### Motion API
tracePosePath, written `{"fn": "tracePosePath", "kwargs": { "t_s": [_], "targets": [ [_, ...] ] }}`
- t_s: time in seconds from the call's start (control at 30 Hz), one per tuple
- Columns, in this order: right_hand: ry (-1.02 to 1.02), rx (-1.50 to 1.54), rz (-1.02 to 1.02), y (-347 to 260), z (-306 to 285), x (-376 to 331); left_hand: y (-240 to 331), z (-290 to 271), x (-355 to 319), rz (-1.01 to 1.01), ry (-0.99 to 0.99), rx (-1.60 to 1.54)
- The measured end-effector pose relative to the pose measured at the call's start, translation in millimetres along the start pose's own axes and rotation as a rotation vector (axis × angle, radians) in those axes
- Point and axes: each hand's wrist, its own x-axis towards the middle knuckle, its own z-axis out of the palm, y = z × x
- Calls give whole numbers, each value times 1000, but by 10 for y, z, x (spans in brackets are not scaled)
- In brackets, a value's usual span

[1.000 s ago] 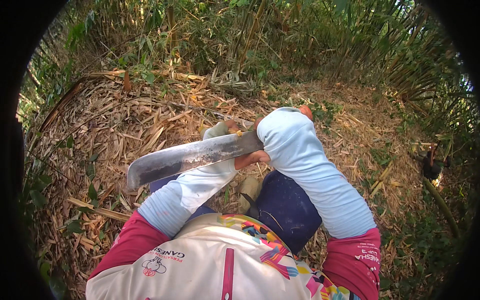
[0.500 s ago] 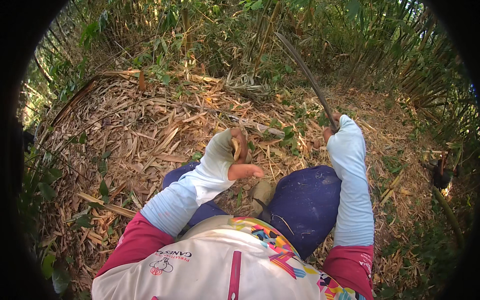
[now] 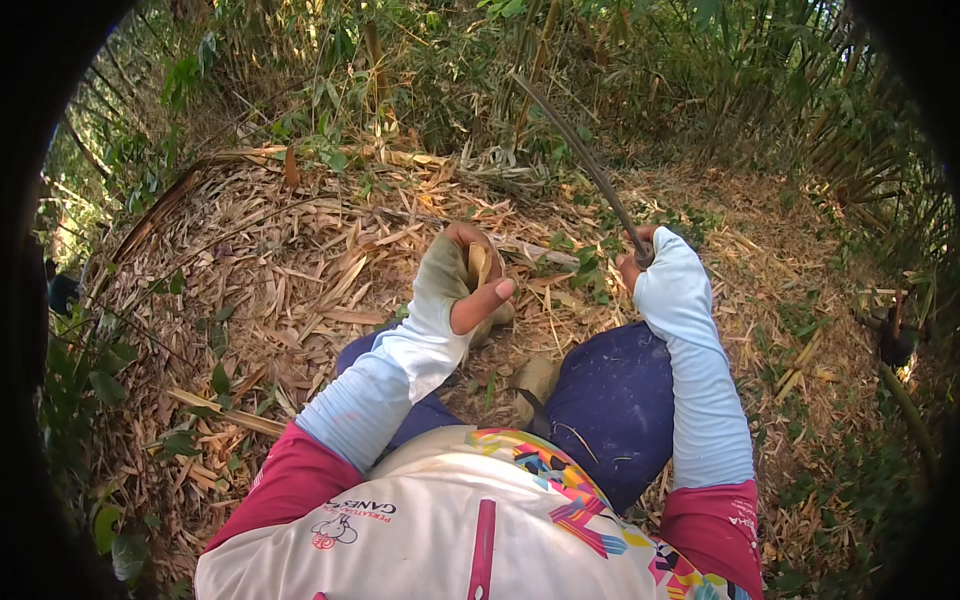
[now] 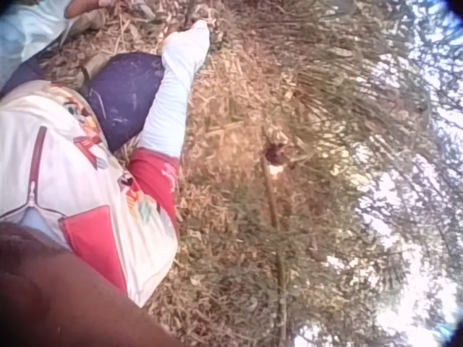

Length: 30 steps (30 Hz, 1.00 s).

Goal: The person sits on the forest floor and uses a large machete to chop a piece of bamboo into smaller segments. They repeatedly strike the bamboo with the blade, splitting it and separating the pieces.

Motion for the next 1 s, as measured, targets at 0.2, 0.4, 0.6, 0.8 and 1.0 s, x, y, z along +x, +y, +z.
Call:
{"fn": "tracePosePath", "kwargs": {
  "t_s": [0.2,0.4,0.6,0.8,1.0],
  "targets": [
    [-72,-60,-6,-166,-36,-14,-21,-59,-39,109,176,-66],
    [-99,-59,-72,-187,-27,-34,135,-244,-57,106,267,141],
    [-87,-67,-108,-181,-4,-44,401,-252,22,57,290,-211],
    [-64,-116,-125,-218,-55,-83,416,-356,111,-59,293,-303],
    [-85,-99,-135,-183,-76,-97,412,-374,125,-97,276,-442]
  ]
}}
